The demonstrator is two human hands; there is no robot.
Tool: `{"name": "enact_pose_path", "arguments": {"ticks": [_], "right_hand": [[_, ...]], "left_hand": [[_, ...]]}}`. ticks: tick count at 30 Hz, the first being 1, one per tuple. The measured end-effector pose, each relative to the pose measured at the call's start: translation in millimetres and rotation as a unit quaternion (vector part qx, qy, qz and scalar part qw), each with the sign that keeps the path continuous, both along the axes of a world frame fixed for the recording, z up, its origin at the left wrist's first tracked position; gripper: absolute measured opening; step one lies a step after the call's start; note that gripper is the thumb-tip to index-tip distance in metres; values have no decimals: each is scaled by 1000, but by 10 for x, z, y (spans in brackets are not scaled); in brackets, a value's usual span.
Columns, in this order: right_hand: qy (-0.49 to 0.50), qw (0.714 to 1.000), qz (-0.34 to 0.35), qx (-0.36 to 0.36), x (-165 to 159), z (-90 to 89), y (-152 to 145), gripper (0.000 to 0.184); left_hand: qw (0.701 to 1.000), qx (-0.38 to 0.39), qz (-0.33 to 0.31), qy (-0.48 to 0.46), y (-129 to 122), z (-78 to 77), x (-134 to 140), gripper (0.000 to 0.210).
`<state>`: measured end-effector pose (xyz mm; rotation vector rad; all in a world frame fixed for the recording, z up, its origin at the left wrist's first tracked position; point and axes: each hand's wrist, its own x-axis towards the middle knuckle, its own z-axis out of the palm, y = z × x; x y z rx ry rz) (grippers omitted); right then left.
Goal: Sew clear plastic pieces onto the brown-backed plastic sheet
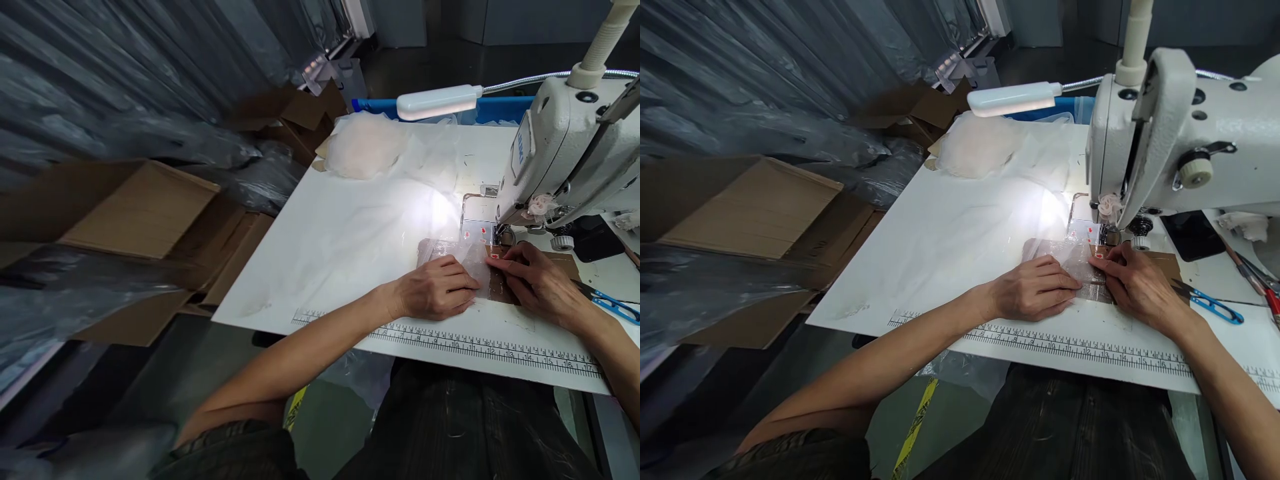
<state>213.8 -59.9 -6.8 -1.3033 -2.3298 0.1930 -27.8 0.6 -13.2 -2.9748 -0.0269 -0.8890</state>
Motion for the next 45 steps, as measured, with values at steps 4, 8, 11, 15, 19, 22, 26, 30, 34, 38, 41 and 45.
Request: {"name": "enact_pose_path", "arguments": {"ticks": [4, 8, 11, 15, 19, 22, 26, 30, 34, 38, 41, 45], "right_hand": [[-2, 999, 24, -28, 8, 71, -45, 39], [-22, 999, 42, 6, 5, 37, -56, 37], [-29, 998, 42, 22, 1, -8, -52, 38], [-34, 999, 25, 8, 4, -31, -57, 38], [-38, 999, 23, -1, 6, -29, -63, 39], [-35, 999, 25, 12, 3, -36, -63, 38], [-28, 999, 29, 21, 2, -50, -60, 39], [-28, 999, 27, 16, 6, -42, -54, 39], [-30, 999, 27, 11, 5, -31, -51, 38], [-26, 999, 25, 11, 0, -32, -57, 38], [-26, 999, 23, 12, -4, -32, -61, 38], [-30, 999, 21, 11, -9, -21, -58, 36]], "left_hand": [[1000, -3, -2, -14, 7, 0, 5, 19], [1000, -8, 7, -3, 1, -9, 1, 20], [999, -33, 4, 9, -2, 8, -15, 24], [998, -61, 24, -7, 62, 82, -18, 41], [996, 4, 82, 22, 208, 119, 46, 40], [989, 55, 113, 84, 306, 83, 97, 44], [979, 52, 141, 135, 357, 14, 118, 47], [981, 48, 140, 129, 351, -12, 109, 47], [983, 36, 136, 117, 340, -18, 99, 49], [985, 27, 145, 86, 332, -21, 90, 45], [987, 28, 144, 72, 323, -24, 91, 44], [987, 37, 141, 67, 306, -37, 101, 47]]}}
